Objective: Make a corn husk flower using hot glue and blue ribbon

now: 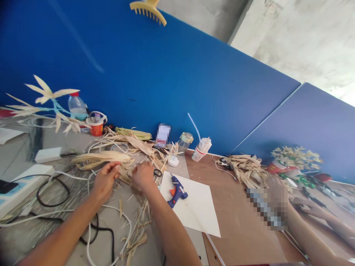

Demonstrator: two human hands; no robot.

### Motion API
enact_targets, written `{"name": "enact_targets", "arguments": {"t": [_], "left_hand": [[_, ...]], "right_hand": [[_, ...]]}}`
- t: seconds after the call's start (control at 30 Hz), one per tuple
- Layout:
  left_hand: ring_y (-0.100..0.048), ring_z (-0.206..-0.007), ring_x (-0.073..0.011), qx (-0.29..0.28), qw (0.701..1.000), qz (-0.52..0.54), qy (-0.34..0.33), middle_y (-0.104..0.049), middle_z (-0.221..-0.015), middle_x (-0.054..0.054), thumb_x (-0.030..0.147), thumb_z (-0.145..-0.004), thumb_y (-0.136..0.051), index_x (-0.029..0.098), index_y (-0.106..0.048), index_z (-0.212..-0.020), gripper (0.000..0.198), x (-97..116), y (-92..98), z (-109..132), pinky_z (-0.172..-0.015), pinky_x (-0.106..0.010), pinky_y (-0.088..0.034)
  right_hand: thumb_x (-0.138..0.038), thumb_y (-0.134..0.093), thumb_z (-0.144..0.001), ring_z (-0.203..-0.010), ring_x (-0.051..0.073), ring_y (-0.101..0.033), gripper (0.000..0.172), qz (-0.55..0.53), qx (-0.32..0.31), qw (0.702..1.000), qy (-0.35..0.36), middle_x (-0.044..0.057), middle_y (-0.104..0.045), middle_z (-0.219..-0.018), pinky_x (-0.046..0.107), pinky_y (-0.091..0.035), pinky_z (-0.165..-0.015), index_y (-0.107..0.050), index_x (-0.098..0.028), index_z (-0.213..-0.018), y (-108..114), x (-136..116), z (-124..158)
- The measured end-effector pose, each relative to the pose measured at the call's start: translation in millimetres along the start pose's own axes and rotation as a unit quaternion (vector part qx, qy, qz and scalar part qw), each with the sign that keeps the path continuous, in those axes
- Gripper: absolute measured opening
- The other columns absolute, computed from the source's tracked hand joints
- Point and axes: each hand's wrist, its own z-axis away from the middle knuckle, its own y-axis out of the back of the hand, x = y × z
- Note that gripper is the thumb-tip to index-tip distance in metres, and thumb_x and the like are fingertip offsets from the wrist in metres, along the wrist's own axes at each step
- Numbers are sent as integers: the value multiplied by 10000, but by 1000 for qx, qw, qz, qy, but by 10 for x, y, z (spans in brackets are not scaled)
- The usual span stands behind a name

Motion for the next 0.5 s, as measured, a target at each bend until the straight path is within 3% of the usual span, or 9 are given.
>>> {"name": "enact_targets", "arguments": {"t": [0.13,0.2,0.3,0.4,0.5], "left_hand": [[-415,-477,-95,0,1000,22,5,-492,-546,54,377,-681,-660,155,-648,-812,257,14,-16,5,-489,-236,-314],[-408,-467,-88,-14,999,40,17,-489,-542,55,376,-687,-665,155,-654,-788,243,22,-31,19,-471,-228,-306],[-456,-502,-89,-62,991,105,58,-529,-578,42,344,-667,-714,159,-678,-835,252,60,-71,69,-485,-213,-353],[-571,-668,-145,-131,967,191,105,-644,-719,-30,360,-651,-746,150,-712,-875,309,122,-110,135,-627,-257,-468],[-590,-709,-155,-185,950,202,151,-683,-767,-53,325,-641,-774,151,-738,-849,274,170,-112,174,-656,-254,-487]], "right_hand": [[-317,-452,-896,-858,216,-612,309,-78,28,995,-56,117,-664,-908,305,-439,-785,-706,-144,-857,166,-1,-127],[-370,-458,-898,-968,240,-598,347,-112,69,989,-64,153,-629,-1050,330,-438,-850,-672,-126,-1022,201,-25,-111],[-368,-518,-864,-1167,270,-497,488,-209,121,969,-58,189,-516,-1239,375,-403,-960,-501,-105,-1274,161,-94,16],[-362,-552,-830,-1149,265,-508,613,-295,86,949,-70,189,-459,-1286,381,-440,-933,-376,-107,-1359,68,-172,174],[-342,-603,-783,-1052,258,-561,675,-343,61,933,-86,203,-441,-1289,391,-467,-894,-361,-90,-1360,-9,-210,269]]}}
